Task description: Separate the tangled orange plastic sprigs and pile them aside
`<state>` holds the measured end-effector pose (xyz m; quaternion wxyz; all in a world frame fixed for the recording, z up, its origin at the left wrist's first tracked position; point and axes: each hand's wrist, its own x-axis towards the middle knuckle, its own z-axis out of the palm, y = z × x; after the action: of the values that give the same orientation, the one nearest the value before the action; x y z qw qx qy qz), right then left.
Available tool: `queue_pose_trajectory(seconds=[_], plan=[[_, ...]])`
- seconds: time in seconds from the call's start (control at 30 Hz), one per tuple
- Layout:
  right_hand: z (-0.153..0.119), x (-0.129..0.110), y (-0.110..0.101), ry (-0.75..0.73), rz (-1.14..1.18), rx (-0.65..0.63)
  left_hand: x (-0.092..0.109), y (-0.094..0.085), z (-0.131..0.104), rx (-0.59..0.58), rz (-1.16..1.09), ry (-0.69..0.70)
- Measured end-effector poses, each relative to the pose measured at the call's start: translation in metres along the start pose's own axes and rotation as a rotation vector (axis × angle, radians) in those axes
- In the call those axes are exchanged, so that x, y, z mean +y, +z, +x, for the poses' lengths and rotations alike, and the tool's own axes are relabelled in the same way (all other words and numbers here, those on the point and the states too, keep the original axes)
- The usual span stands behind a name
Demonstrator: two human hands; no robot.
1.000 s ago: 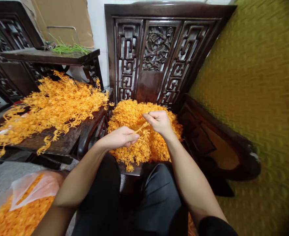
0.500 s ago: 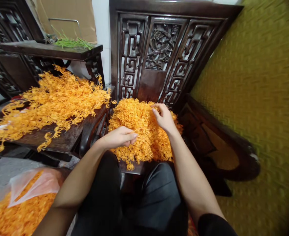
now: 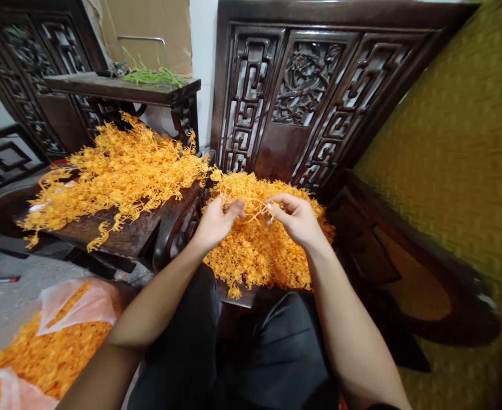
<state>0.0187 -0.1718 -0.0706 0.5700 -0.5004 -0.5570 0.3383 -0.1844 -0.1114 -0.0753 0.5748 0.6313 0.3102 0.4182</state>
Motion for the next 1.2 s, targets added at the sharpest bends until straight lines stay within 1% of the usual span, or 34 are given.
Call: queue_pose_trajectory(seconds=[0.03,0.1,0.2,0.23,0.3,0.33,0.37,0.43,0.47,0.5,0.53,0.57,0.63,0.7,0.73,0.8,0.87,0.93,1.0,1.07,1.2], plan=[[-0.001,-0.002,0.003,-0.005,-0.001,-0.024,0.0,0.001,0.0,-0.015,0.02,0.013],[-0.004,-0.006,0.011,-0.03,-0.02,-0.054,0.002,0.004,-0.001,-0.08,0.015,0.0],[-0.005,-0.01,0.024,-0.046,-0.094,-0.021,0.005,0.009,-0.003,-0.205,-0.067,-0.061],[-0.004,-0.01,0.028,-0.029,-0.09,0.004,0.007,0.011,-0.004,-0.22,-0.09,-0.072],[0.002,-0.008,0.031,0.031,-0.014,0.047,0.011,0.012,-0.006,-0.194,-0.132,-0.075],[0.008,-0.005,0.028,0.055,0.039,0.09,0.013,0.012,-0.008,-0.17,-0.163,-0.074],[0.014,-0.002,0.021,0.067,0.09,0.162,0.016,0.01,-0.01,-0.152,-0.202,-0.075],[0.025,0.009,0.0,0.043,0.144,0.39,0.019,0.006,-0.015,-0.13,-0.299,-0.077],[0.03,0.016,-0.013,0.011,0.15,0.525,0.019,0.004,-0.017,-0.136,-0.334,-0.08],[0.032,0.023,-0.026,-0.031,0.121,0.629,0.019,0.002,-0.018,-0.151,-0.345,-0.092],[0.033,0.03,-0.037,-0.078,0.028,0.691,0.019,0.0,-0.018,-0.17,-0.337,-0.112],[0.033,0.036,-0.045,-0.119,-0.114,0.661,0.019,-0.001,-0.018,-0.194,-0.32,-0.143],[0.029,0.047,-0.051,-0.195,-0.42,0.496,0.018,0.001,-0.017,-0.263,-0.287,-0.21],[0.026,0.053,-0.047,-0.239,-0.659,0.308,0.018,0.005,-0.016,-0.303,-0.27,-0.248],[0.024,0.052,-0.044,-0.246,-0.747,0.245,0.018,0.006,-0.016,-0.319,-0.261,-0.258],[0.022,0.044,-0.036,-0.244,-0.88,0.169,0.017,0.009,-0.016,-0.347,-0.237,-0.279],[0.017,0.028,-0.029,-0.283,-0.937,0.164,0.015,0.01,-0.016,-0.374,-0.212,-0.301],[0.012,0.011,-0.024,-0.375,-0.892,0.228,0.012,0.01,-0.016,-0.388,-0.187,-0.316],[0.008,0.002,-0.022,-0.439,-0.817,0.303,0.01,0.01,-0.015,-0.389,-0.165,-0.321],[0.009,0.004,-0.022,-0.421,-0.783,0.345,0.01,0.011,-0.013,-0.382,-0.142,-0.319],[0.025,0.033,-0.028,-0.271,-0.814,0.36,0.009,0.009,-0.012,-0.34,-0.035,-0.318]])
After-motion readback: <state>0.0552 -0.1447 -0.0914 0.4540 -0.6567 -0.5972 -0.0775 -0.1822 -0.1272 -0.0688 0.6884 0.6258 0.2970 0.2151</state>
